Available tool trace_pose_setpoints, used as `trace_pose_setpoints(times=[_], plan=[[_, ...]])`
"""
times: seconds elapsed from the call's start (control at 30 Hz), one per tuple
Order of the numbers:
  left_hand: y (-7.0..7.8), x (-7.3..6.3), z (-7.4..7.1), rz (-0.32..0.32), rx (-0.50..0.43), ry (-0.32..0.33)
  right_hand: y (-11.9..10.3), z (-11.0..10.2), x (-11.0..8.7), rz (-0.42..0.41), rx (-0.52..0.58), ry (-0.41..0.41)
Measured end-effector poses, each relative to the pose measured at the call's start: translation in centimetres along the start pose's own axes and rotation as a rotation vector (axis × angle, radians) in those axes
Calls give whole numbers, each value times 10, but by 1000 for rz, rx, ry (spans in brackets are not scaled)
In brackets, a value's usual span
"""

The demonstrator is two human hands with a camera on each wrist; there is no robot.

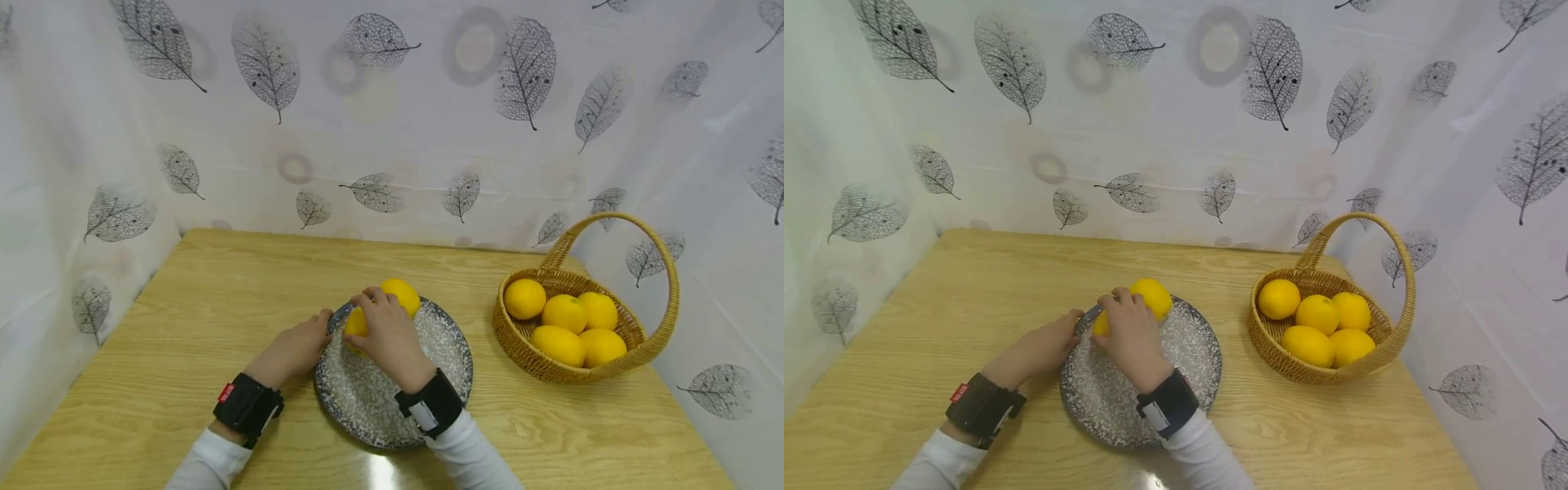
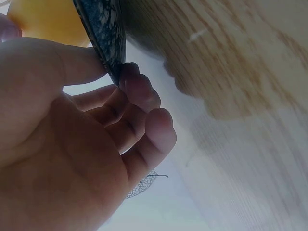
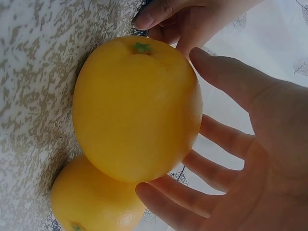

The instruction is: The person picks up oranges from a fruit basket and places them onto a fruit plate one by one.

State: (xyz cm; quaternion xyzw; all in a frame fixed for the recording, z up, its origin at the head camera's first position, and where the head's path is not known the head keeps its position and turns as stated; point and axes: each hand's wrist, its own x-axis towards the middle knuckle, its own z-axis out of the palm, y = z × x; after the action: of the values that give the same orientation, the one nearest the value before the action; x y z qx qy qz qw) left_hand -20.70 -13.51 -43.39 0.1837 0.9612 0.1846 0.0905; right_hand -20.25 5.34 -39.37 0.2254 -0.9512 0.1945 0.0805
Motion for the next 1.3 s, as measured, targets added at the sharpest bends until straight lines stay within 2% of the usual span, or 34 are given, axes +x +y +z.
trace_pose_setpoints(times=[0.6,0.83,1.13,1.3], plan=[[3,-1,-3,8,-5,-7,-1,-4,-1,15,-2,-4],[0,1,-2,4,-1,-18,-1,-6,3,37,-15,-29],[0,2,-2,-7,3,-29,9,-22,10,104,14,-80],[1,2,-3,-16,-11,-43,20,-38,14,180,20,-89]])
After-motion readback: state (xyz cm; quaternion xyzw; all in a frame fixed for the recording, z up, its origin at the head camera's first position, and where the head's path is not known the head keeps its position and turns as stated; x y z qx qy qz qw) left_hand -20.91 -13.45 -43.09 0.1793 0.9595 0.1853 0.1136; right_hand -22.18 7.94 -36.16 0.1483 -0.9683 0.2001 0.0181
